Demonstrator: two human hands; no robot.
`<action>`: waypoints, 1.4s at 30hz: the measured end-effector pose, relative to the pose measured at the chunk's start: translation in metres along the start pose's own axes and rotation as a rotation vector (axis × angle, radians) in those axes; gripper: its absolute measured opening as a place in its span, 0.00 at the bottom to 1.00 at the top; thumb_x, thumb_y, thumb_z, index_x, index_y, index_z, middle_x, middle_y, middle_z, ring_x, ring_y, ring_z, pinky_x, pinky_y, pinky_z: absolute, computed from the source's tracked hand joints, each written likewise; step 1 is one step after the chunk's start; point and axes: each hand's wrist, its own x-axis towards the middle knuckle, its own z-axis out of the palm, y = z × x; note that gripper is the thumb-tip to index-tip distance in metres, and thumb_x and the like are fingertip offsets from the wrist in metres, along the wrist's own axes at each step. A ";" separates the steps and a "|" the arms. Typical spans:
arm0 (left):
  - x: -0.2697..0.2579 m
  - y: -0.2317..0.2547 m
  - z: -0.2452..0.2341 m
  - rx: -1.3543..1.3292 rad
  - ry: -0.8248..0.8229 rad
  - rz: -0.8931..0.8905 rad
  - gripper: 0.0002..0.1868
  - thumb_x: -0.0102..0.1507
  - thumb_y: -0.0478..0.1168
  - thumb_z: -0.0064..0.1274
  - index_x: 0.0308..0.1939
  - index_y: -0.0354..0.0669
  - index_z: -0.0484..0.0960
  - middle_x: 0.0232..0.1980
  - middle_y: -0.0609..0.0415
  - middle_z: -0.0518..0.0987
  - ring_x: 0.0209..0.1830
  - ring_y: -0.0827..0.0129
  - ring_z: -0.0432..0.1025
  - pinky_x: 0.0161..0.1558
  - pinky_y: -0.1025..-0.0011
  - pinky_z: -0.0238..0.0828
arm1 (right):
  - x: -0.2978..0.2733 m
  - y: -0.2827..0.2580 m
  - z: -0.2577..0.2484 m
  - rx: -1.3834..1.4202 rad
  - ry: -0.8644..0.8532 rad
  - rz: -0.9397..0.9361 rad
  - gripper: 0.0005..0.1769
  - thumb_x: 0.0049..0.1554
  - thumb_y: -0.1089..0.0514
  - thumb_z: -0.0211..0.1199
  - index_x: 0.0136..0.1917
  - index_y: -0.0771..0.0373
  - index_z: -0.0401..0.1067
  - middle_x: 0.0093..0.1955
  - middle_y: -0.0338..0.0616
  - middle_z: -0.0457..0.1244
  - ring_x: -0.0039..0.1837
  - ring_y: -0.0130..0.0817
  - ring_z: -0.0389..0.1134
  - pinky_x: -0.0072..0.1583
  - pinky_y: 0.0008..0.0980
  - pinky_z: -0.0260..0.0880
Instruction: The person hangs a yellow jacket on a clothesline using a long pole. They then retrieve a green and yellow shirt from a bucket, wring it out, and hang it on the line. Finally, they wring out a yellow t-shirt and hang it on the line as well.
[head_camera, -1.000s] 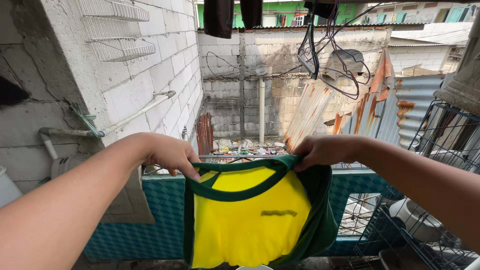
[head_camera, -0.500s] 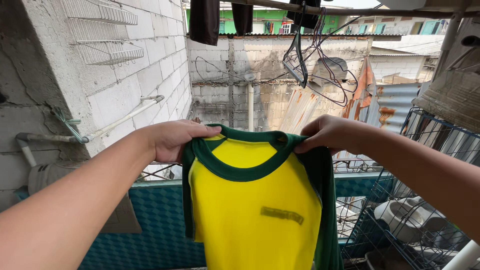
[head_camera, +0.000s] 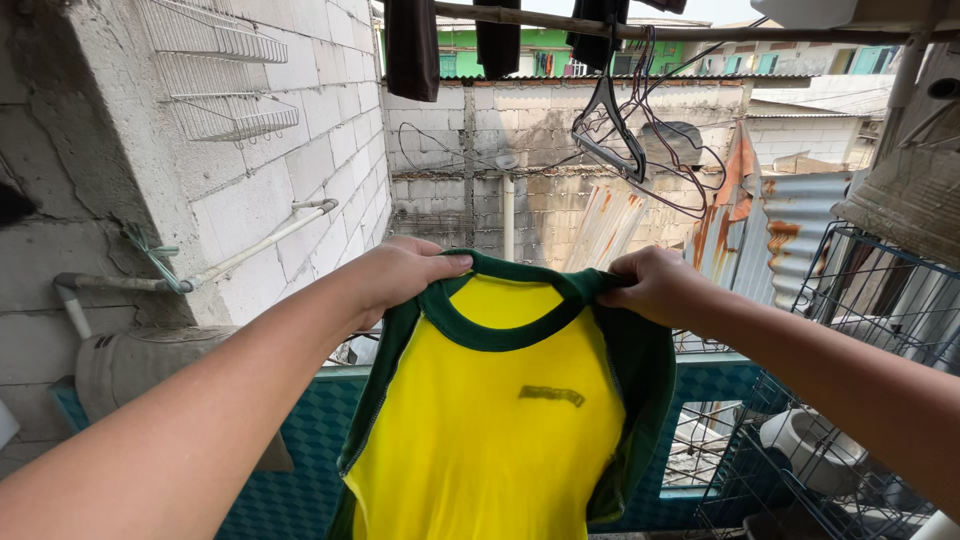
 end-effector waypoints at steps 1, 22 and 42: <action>0.003 0.000 0.000 -0.025 0.071 0.025 0.25 0.63 0.52 0.57 0.55 0.34 0.81 0.45 0.47 0.85 0.41 0.66 0.80 0.43 0.69 0.80 | 0.001 0.000 -0.005 0.148 -0.150 -0.025 0.21 0.52 0.52 0.70 0.58 0.59 0.80 0.49 0.43 0.75 0.49 0.31 0.75 0.55 0.32 0.75; 0.053 0.033 0.065 -0.060 0.066 0.205 0.17 0.61 0.46 0.61 0.38 0.31 0.87 0.33 0.50 0.86 0.28 0.71 0.78 0.35 0.72 0.76 | 0.203 0.183 -0.160 0.456 0.417 0.261 0.24 0.61 0.47 0.64 0.66 0.60 0.72 0.58 0.44 0.64 0.58 0.42 0.62 0.55 0.51 0.71; 0.019 0.081 0.052 -0.198 0.111 0.188 0.19 0.60 0.44 0.61 0.43 0.28 0.86 0.35 0.47 0.87 0.27 0.67 0.81 0.33 0.69 0.81 | 0.175 0.127 -0.144 -0.051 0.601 0.040 0.22 0.62 0.41 0.58 0.64 0.51 0.70 0.54 0.46 0.65 0.47 0.39 0.70 0.46 0.45 0.77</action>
